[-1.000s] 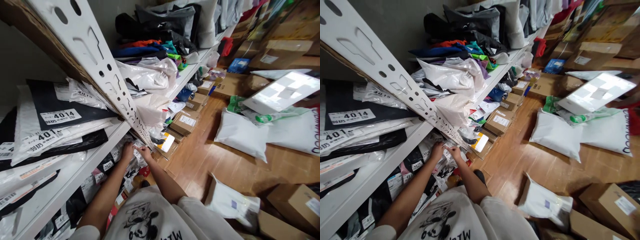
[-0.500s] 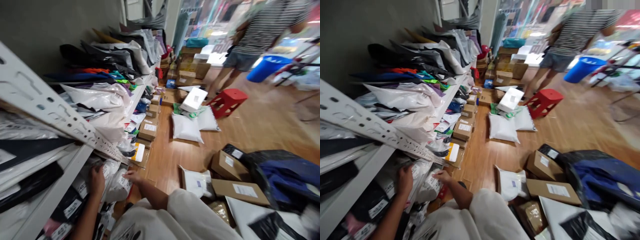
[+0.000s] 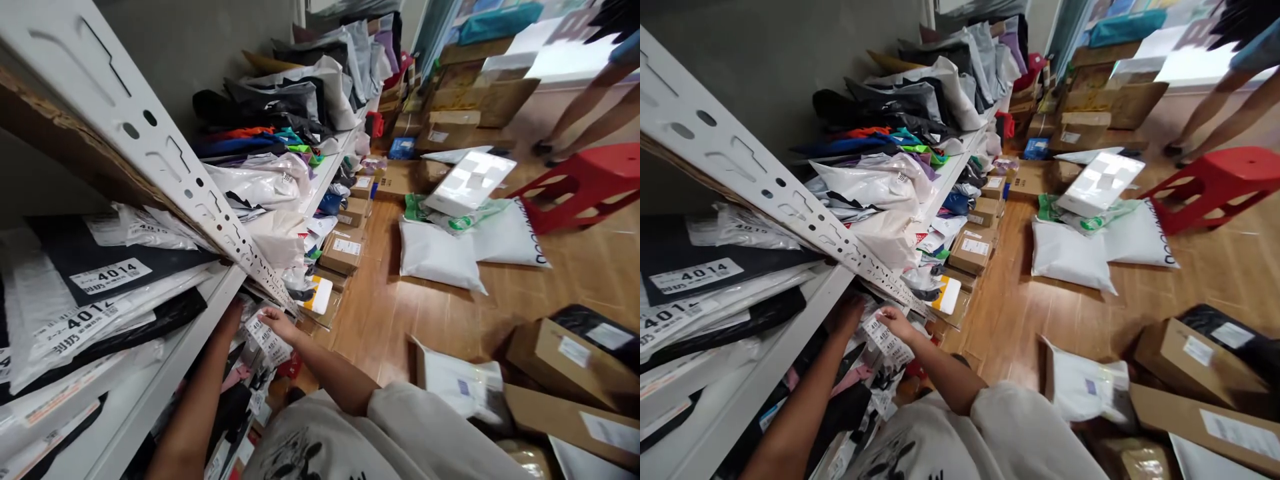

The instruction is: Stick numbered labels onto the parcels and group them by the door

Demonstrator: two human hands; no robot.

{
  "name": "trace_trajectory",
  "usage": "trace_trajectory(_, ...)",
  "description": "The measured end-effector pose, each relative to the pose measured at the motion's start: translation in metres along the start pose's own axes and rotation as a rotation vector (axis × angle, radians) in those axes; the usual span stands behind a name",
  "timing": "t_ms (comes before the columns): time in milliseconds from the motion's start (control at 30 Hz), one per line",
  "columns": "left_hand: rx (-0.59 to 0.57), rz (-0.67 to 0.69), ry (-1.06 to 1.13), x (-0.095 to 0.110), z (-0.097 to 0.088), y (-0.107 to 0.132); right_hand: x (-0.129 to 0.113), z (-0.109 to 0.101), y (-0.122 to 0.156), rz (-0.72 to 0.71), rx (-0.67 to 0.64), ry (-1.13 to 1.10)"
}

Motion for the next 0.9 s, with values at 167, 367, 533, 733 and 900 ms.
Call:
trace_trajectory(167, -0.025, 0.098, 0.059, 0.004, 0.019, 0.021, 0.008, 0.013, -0.025, 0.012, 0.074, -0.011)
trace_trajectory(367, 0.043, 0.053, 0.207, -0.013, 0.03, 0.021, 0.011, -0.002, -0.04, 0.047, 0.115, 0.041)
trace_trajectory(533, 0.057, -0.062, 0.556, -0.044, 0.045, 0.003, 0.006, -0.001, -0.052, 0.032, 0.231, 0.15)
trace_trajectory(733, 0.024, -0.16, 0.488, -0.036, 0.038, -0.014, 0.006, 0.016, -0.067, -0.009, 0.495, 0.237)
trace_trajectory(900, 0.092, -0.137, 0.432, 0.0, 0.012, -0.004, 0.015, 0.017, -0.068, 0.006, 0.552, 0.325)
Point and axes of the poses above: each hand's wrist, its own y-axis away from the middle knuckle, its own z-axis out of the palm, x = y × z, the point moved 1 cm from there along -y, towards the middle knuckle, and after that the axes turned 3 degrees about z, right-handed, at the moved point
